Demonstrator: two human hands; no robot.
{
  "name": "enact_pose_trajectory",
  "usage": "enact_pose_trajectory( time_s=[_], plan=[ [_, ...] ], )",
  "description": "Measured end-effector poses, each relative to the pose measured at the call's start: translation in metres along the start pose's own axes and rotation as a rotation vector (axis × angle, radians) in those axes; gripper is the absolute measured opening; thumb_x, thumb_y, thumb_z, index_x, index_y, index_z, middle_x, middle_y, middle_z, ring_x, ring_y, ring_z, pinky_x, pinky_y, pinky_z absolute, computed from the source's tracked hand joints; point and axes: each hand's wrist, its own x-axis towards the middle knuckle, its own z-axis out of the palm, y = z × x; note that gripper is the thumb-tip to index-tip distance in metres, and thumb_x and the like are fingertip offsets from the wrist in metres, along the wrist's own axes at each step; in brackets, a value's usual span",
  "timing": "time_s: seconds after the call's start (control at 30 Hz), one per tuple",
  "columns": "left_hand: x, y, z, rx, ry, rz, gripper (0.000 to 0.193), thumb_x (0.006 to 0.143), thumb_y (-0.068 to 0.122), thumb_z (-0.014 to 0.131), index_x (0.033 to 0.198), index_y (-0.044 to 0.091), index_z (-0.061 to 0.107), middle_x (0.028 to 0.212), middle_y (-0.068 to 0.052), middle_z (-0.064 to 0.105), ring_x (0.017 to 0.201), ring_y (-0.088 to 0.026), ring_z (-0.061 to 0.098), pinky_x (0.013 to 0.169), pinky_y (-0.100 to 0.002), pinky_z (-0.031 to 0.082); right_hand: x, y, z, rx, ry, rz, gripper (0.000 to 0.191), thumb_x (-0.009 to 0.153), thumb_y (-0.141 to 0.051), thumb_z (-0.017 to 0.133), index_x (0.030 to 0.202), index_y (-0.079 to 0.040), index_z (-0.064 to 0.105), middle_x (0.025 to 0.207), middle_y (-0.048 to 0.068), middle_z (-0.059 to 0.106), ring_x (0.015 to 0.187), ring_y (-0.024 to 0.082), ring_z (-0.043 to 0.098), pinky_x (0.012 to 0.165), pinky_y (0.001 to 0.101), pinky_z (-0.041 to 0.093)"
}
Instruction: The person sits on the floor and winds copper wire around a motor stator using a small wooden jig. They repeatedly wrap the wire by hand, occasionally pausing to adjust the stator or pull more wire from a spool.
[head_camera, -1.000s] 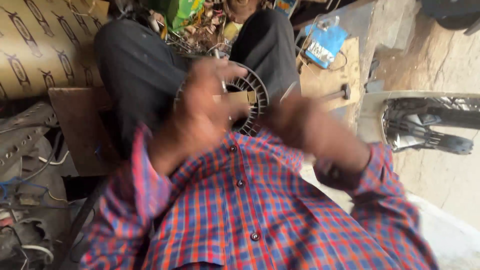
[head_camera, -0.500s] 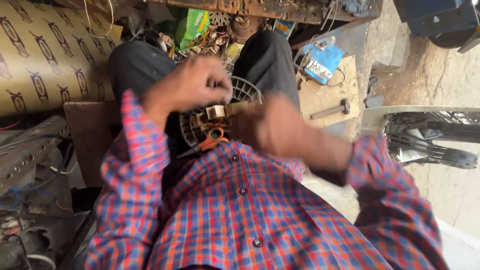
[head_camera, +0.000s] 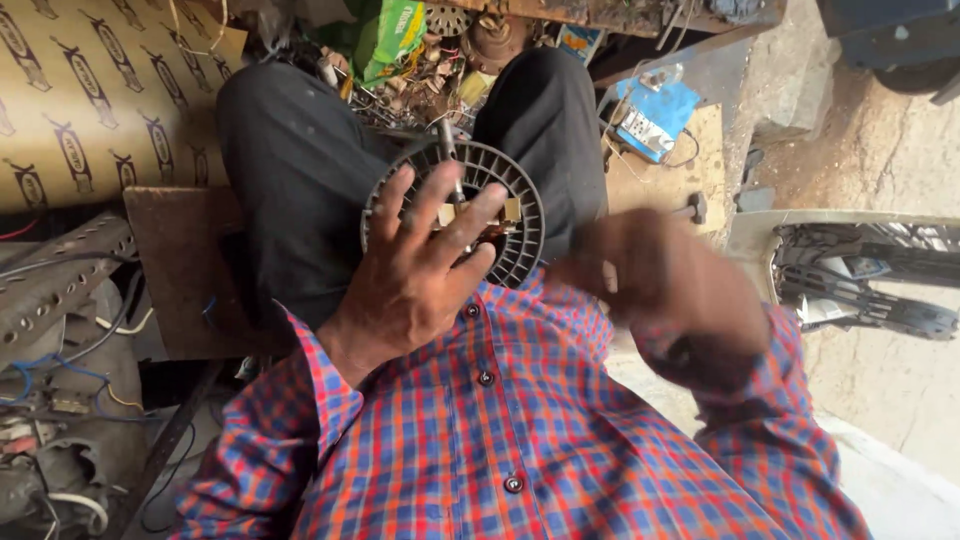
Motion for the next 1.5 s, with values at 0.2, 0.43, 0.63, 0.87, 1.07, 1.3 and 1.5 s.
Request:
enact_pose_trajectory(
  time_s=[0.2,0.43,0.63,0.87,1.07,1.3,1.5],
  plan=[
    [-0.022,-0.01,0.026,-0.182,0.182,-0.084,0.01,0.098,0.008,0.072,0.107,0.005,0.074,0.147,-0.017,0.054,0.139,-0.043,0.049,0.116,-0.057,0.041,0.003,0.041,0.003,0.123,0.196,0.149,0.011,0.087,-0.005,0.086,0.091,-0.002,0.076,0.073,0.006,0.067,0.06,0.017,0.056,0.058,0.0336,0.043],
    [0.067,-0.04,0.021,-0.546,0.175,-0.31,0.009,0.095,0.008,0.075,0.103,0.006,0.075,0.127,-0.012,0.068,0.12,-0.031,0.069,0.102,-0.042,0.057,-0.028,0.065,-0.013,0.408,0.704,0.349,0.011,0.102,-0.002,0.077,0.102,0.002,0.066,0.095,0.004,0.072,0.084,0.005,0.065,0.076,0.0211,0.052],
    [0.06,-0.016,0.013,-0.213,-0.07,0.011,0.012,0.079,0.02,0.079,0.075,0.009,0.076,0.138,-0.015,0.06,0.138,-0.042,0.046,0.113,-0.072,0.028,-0.038,0.093,-0.014,0.322,0.772,0.323,0.015,0.108,-0.002,0.081,0.106,0.007,0.068,0.091,0.004,0.068,0.078,0.004,0.058,0.069,0.0184,0.043],
    [-0.025,0.013,0.033,0.295,0.015,-0.048,0.013,0.108,0.015,0.07,0.108,0.005,0.077,0.161,-0.008,0.045,0.151,-0.039,0.033,0.124,-0.069,0.023,-0.013,0.157,0.03,0.365,0.554,0.209,0.014,0.108,-0.004,0.082,0.105,0.004,0.07,0.1,0.005,0.071,0.086,0.008,0.064,0.076,0.0236,0.051],
    [-0.026,0.005,0.009,0.131,0.129,-0.056,0.014,0.102,0.01,0.076,0.116,0.006,0.076,0.141,-0.016,0.053,0.13,-0.042,0.053,0.113,-0.058,0.04,0.023,0.208,0.059,0.295,0.423,0.487,0.014,0.092,-0.01,0.084,0.097,-0.001,0.075,0.085,0.004,0.072,0.076,0.011,0.066,0.067,0.0268,0.054],
    [-0.039,-0.012,-0.005,-0.103,0.432,-0.443,0.026,0.1,0.003,0.076,0.125,0.002,0.068,0.145,-0.021,0.058,0.123,-0.035,0.066,0.103,-0.039,0.06,0.018,0.236,0.001,-0.434,0.495,0.598,0.023,0.083,-0.037,0.079,0.095,-0.016,0.079,0.083,0.013,0.073,0.07,0.035,0.07,0.06,0.0461,0.054],
    [-0.023,-0.014,0.01,-0.136,0.381,-0.367,0.035,0.08,0.008,0.081,0.112,0.003,0.071,0.134,-0.02,0.061,0.11,-0.033,0.064,0.092,-0.04,0.056,-0.036,0.199,0.012,-0.386,0.828,0.647,0.032,0.083,-0.033,0.084,0.08,-0.005,0.069,0.071,0.015,0.064,0.065,0.035,0.064,0.057,0.0442,0.05]
  ],
)
